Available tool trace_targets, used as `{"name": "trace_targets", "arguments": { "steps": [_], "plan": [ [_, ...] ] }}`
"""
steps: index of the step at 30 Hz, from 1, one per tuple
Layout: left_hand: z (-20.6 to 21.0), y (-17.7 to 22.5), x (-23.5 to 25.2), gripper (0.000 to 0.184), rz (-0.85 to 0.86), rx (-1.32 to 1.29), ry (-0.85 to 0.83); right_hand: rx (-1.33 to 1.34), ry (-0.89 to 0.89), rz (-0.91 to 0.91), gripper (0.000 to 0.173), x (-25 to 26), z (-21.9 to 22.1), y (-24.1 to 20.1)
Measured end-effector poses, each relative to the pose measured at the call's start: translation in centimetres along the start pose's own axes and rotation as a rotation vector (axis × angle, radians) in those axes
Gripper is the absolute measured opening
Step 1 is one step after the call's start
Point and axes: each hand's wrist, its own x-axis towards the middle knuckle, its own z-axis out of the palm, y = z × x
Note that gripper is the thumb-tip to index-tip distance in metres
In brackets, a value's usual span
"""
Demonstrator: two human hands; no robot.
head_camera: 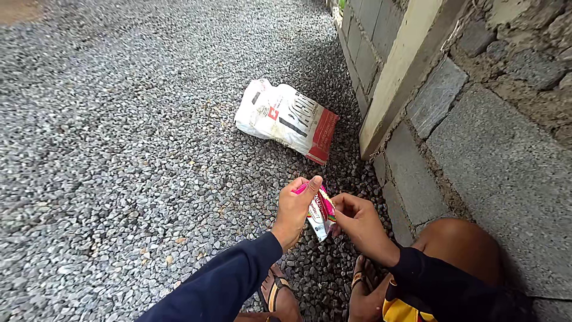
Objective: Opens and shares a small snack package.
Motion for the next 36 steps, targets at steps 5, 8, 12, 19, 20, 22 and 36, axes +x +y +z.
{"name": "trace_targets", "arguments": {
  "steps": [5,8,12,19,20,22,36],
  "plan": [
    [0.1,0.6,-0.5,0.040,-0.101,-0.019,-0.005,-0.043,-0.003,-0.032,0.015,0.2,-0.6,-0.1],
    [0.1,1.0,-0.6,0.059,-0.195,-0.090,0.006,-0.024,0.001,-0.023,0.014,0.1,-0.5,-0.4],
    [-0.7,1.1,0.3,0.058,-0.269,-0.227,-0.021,0.011,0.058,-0.064,0.013,0.3,-0.8,-0.3],
    [-2.9,1.6,1.4,0.039,-0.062,0.320,-0.361,-0.170,-0.063,-0.147,0.019,1.3,-3.5,-0.8],
    [-3.0,2.0,1.3,0.040,-0.028,0.414,-0.433,-0.175,-0.099,-0.158,0.020,1.4,-4.0,-0.8],
    [-2.7,2.7,1.0,0.046,-0.030,0.445,-0.573,-0.219,-0.163,-0.180,0.022,1.6,-4.7,-1.0],
    [-1.6,2.3,0.1,0.023,-0.147,0.332,-0.584,-0.498,-0.069,-0.251,0.019,1.5,-5.2,-0.9]
  ]
}}
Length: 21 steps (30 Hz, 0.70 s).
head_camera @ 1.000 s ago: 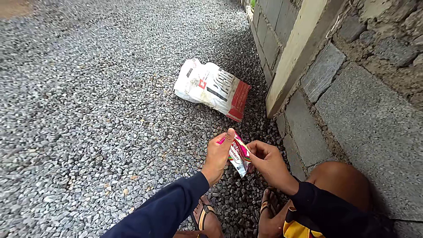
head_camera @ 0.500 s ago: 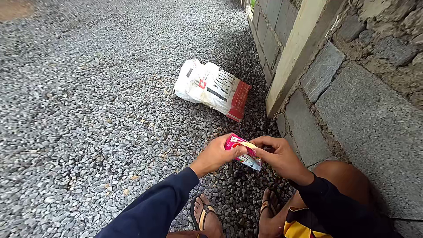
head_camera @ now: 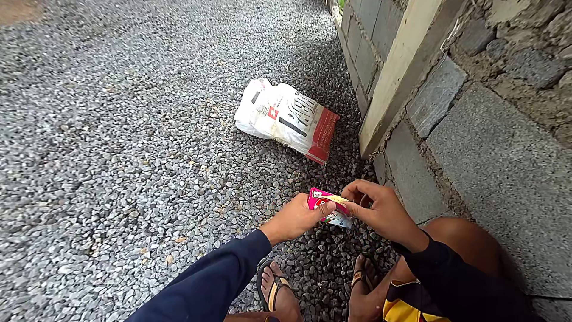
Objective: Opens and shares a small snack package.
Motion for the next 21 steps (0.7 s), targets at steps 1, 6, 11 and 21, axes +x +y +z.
{"name": "trace_targets", "arguments": {
  "steps": [1,6,11,21],
  "plan": [
    [0.04,-0.02,-0.03,0.026,-0.010,-0.012,0.005,0.005,-0.008,0.011,0.019,-0.02,0.01,-0.11],
    [0.18,-0.05,-0.16,0.034,-0.068,-0.076,0.012,0.073,-0.019,0.075,0.016,-0.16,0.30,-0.42],
    [0.09,-0.22,-0.12,0.040,-0.098,-0.047,0.012,0.076,-0.030,0.154,0.019,-0.22,0.50,-0.68],
    [0.17,-0.43,-0.13,0.027,0.004,-0.072,0.063,0.113,-0.024,0.183,0.019,-0.37,0.74,-0.81]
  ]
}}
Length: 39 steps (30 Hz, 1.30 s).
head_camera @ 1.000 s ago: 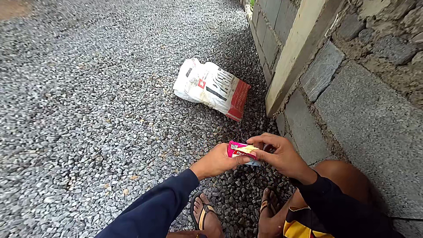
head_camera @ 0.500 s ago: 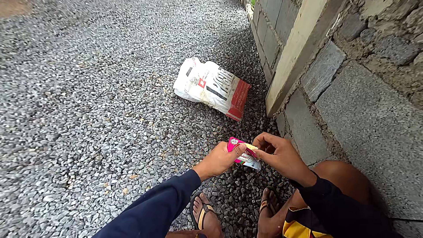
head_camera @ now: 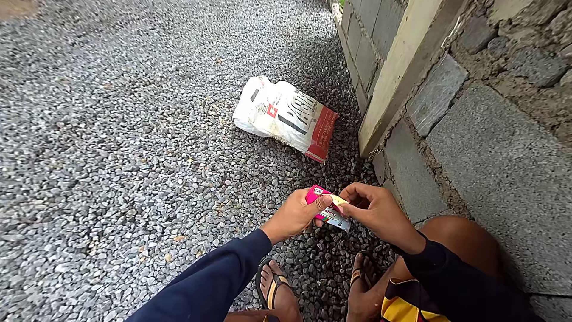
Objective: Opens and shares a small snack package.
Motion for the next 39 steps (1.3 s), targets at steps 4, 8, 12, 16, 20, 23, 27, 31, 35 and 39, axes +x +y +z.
{"name": "trace_targets", "arguments": {
  "steps": [4,8,12,16,20,23,27,31,35,39],
  "plan": [
    [0.0,-0.5,0.2,0.024,0.026,0.018,-0.027,-0.105,0.008,0.010,0.021,-0.2,0.3,0.0],
    [-0.4,-0.6,0.5,0.030,0.010,0.125,-0.052,-0.128,-0.027,0.014,0.021,-0.1,0.4,0.3],
    [-0.9,-0.1,0.4,0.035,-0.021,0.322,-0.045,-0.095,-0.090,-0.028,0.020,0.1,0.1,0.4],
    [-1.3,-0.2,0.2,0.040,0.010,0.285,-0.095,-0.001,-0.216,-0.037,0.014,0.3,-0.8,0.4],
    [-1.0,-0.4,0.1,0.036,0.037,0.158,-0.114,0.126,-0.291,-0.027,0.015,0.7,-1.3,0.9],
    [-0.5,-1.0,0.1,0.060,-0.047,-0.052,-0.057,0.180,-0.271,0.029,0.015,0.6,-1.1,0.9],
    [0.6,-0.8,0.4,0.065,-0.126,-0.195,0.117,0.170,-0.223,0.073,0.015,0.6,-0.2,0.6],
    [0.8,0.0,0.9,0.051,-0.058,-0.285,0.129,0.188,-0.168,0.070,0.014,0.7,0.5,0.2],
    [-0.1,1.3,1.0,0.029,-0.067,-0.140,-0.023,0.099,-0.163,0.028,0.017,1.9,-0.8,-0.7],
    [0.0,2.4,1.0,0.034,-0.065,0.027,-0.040,0.004,-0.192,-0.033,0.018,2.8,-2.7,-2.7]
  ]
}}
